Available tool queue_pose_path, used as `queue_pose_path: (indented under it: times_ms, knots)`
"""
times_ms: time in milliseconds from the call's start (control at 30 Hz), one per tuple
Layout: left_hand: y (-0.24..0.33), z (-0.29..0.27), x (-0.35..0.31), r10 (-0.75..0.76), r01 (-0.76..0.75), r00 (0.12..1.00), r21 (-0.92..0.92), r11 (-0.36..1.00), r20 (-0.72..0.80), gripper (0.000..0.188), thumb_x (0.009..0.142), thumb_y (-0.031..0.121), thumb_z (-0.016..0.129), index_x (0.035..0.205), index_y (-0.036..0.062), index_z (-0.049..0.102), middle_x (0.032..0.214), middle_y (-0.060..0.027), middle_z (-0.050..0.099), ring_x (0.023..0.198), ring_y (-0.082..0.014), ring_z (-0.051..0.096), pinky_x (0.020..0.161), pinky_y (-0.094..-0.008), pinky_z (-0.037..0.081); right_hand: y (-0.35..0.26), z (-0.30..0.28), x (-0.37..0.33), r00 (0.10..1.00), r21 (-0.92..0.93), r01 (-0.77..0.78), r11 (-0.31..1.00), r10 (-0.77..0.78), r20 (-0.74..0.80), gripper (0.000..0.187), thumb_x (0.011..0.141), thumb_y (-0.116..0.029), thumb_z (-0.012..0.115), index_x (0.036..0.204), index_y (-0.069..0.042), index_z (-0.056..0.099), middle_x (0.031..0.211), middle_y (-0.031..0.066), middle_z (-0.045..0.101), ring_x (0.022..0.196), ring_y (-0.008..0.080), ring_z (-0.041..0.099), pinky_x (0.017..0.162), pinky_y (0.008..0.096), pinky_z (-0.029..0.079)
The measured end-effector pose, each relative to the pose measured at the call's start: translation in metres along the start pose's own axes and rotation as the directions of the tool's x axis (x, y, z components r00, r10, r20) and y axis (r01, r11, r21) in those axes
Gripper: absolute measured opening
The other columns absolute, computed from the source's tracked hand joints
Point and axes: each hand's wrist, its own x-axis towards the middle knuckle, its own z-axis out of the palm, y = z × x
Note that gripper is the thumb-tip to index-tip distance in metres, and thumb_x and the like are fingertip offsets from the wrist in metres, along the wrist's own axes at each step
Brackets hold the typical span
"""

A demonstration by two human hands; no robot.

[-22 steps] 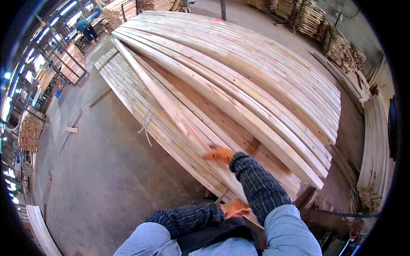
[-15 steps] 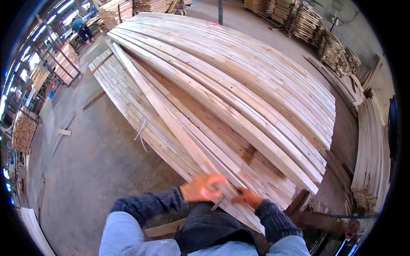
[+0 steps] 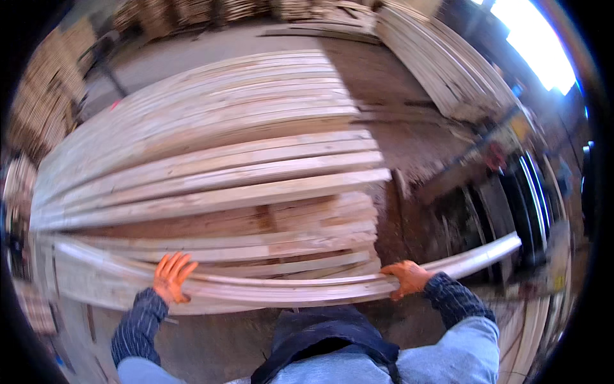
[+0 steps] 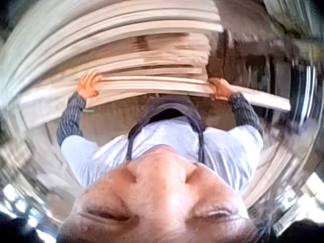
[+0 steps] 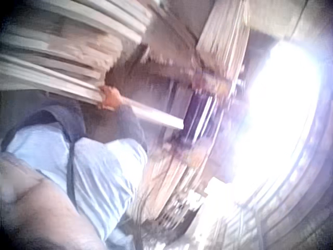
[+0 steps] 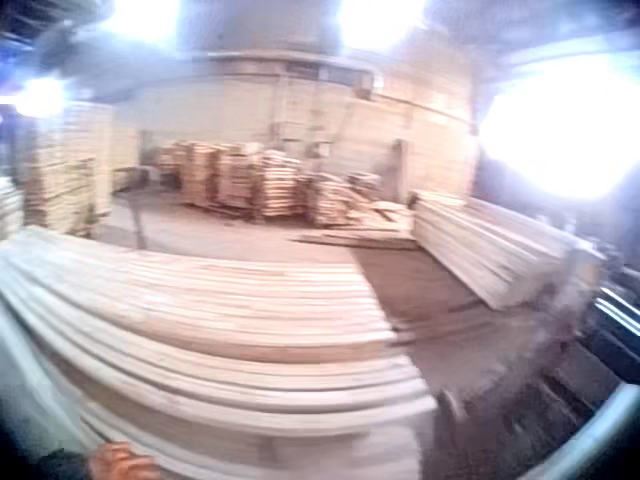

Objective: The person picks up thin wooden planks from a stack and feeds them one by one into an industrial rolling machine while another worker catches them on the other side.

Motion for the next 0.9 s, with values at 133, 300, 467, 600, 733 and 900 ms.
queue_pose_path:
  times_ms: [133, 300, 467, 600, 733, 900]
  knots:
    - [0.018, 0.039, -0.003, -0.225, 0.268, 0.944, -0.165, 0.949, 0.240, 0.110, 0.052, 0.047, 0.093, 0.149, 0.0132, 0.052, 0.142, -0.0177, 0.059, 0.138, -0.0393, 0.050, 0.124, -0.0543, 0.027, 0.016, 0.027, -0.003, 0.993, 0.031, 0.084, 0.996, -0.081, -0.090, 0.090, 0.067, -0.039, 0.088, 0.147, -0.012, 0.057, 0.122, 0.0208, 0.071, 0.112, 0.0398, 0.068, 0.099, 0.0478, 0.053]
    - [0.081, 0.038, 0.015, -0.175, 0.170, 0.961, 0.040, 0.985, 0.216, 0.075, 0.054, 0.047, 0.093, 0.112, 0.0100, 0.064, 0.109, -0.0128, 0.066, 0.107, -0.0326, 0.061, 0.099, -0.0473, 0.044, 0.048, 0.044, -0.035, 0.987, -0.063, 0.011, 0.998, -0.021, -0.160, 0.091, 0.066, -0.033, 0.088, 0.148, -0.014, 0.055, 0.122, 0.0173, 0.070, 0.112, 0.0368, 0.067, 0.096, 0.0461, 0.054]
    - [0.147, 0.042, 0.032, -0.058, 0.017, 0.984, 0.242, 0.970, 0.166, 0.062, 0.086, 0.051, 0.067, 0.128, 0.0042, 0.066, 0.125, -0.0188, 0.067, 0.119, -0.0385, 0.060, 0.106, -0.0580, 0.044, 0.123, 0.043, -0.100, 0.922, -0.057, -0.033, 0.998, 0.008, -0.388, 0.080, 0.058, -0.021, 0.089, 0.135, -0.016, 0.065, 0.120, 0.0113, 0.072, 0.113, 0.0334, 0.067, 0.099, 0.0466, 0.053]
    - [0.221, -0.004, 0.067, -0.204, 0.175, 0.964, 0.173, 0.969, 0.172, 0.074, 0.070, 0.052, 0.079, 0.125, 0.0058, 0.060, 0.121, -0.0166, 0.061, 0.116, -0.0372, 0.055, 0.105, -0.0523, 0.039, 0.178, 0.029, -0.144, 0.859, -0.114, -0.169, 0.979, 0.090, -0.504, 0.082, 0.057, -0.014, 0.087, 0.136, -0.020, 0.065, 0.131, 0.0093, 0.069, 0.130, 0.0325, 0.060, 0.124, 0.0489, 0.036]
    - [0.324, -0.033, 0.152, -0.031, 0.023, 0.985, -0.048, 0.999, -0.173, 0.060, 0.052, 0.042, 0.090, 0.090, 0.0094, 0.056, 0.083, -0.0123, 0.057, 0.082, -0.0367, 0.057, 0.077, -0.0501, 0.042, 0.219, 0.037, -0.179, 0.696, -0.090, -0.468, 0.879, 0.304, -0.651, 0.105, 0.057, -0.010, 0.084, 0.155, -0.019, 0.047, 0.158, 0.0123, 0.050, 0.152, 0.0318, 0.039, 0.132, 0.0486, 0.021]
    - [0.429, -0.037, 0.218, 0.003, -0.041, 0.977, -0.170, 0.985, -0.215, 0.058, 0.056, 0.037, 0.090, 0.091, 0.0079, 0.055, 0.084, -0.0152, 0.058, 0.082, -0.0372, 0.057, 0.076, -0.0496, 0.043, 0.189, 0.043, -0.134, 0.736, -0.158, -0.007, 0.987, -0.102, -0.670, 0.110, 0.053, -0.004, 0.075, 0.158, -0.019, 0.045, 0.148, 0.0133, 0.057, 0.139, 0.0332, 0.053, 0.124, 0.0523, 0.035]
